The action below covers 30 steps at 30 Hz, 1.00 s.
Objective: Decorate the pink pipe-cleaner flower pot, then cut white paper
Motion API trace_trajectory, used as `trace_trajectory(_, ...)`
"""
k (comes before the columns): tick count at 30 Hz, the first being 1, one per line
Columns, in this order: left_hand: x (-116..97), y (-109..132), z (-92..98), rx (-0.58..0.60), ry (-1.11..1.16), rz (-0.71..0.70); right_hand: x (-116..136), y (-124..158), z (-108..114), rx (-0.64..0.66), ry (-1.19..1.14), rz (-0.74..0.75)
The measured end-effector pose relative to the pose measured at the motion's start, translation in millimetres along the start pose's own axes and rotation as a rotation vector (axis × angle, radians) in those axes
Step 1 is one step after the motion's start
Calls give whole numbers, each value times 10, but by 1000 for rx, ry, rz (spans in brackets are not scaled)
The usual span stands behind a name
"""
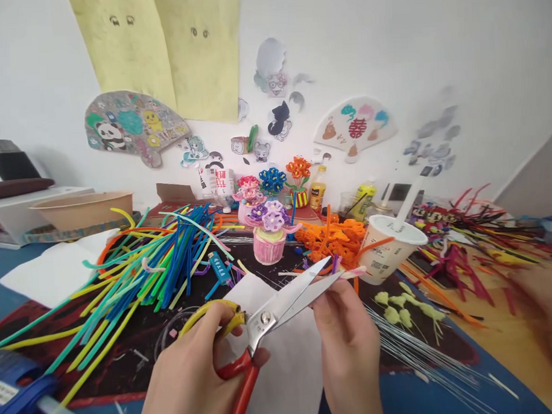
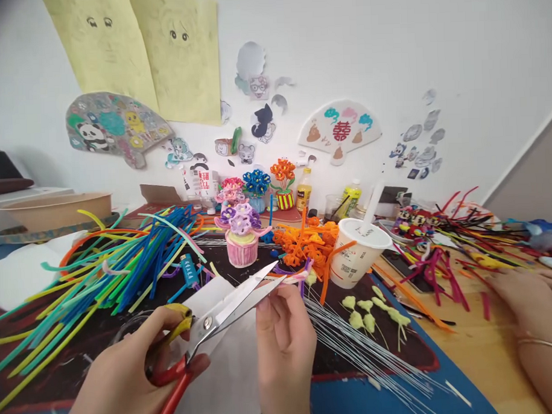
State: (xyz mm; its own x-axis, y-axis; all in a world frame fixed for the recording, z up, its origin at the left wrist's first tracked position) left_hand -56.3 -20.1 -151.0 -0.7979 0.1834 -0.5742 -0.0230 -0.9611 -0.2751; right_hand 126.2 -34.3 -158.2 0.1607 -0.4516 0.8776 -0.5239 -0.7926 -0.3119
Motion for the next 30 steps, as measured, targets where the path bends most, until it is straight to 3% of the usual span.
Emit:
trace_trajectory(7, -17, 17, -35, 78, 35, 37, -35, -3, 38, -58, -63, -4)
trace_trajectory(30, 57, 29, -52, -18, 32, -49, -40, -18, 64, -41, -52, -5)
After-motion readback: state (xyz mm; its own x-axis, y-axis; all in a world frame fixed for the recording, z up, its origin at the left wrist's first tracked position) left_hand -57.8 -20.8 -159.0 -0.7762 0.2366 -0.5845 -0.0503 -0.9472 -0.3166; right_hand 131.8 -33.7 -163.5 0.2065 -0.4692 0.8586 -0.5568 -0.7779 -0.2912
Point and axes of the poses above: each hand's wrist, its own y-axis away from the middle knuckle, its own z-axis out of the back of the hand, x = y × z, the point moved 6 cm from there along -y, towards the middle knuckle
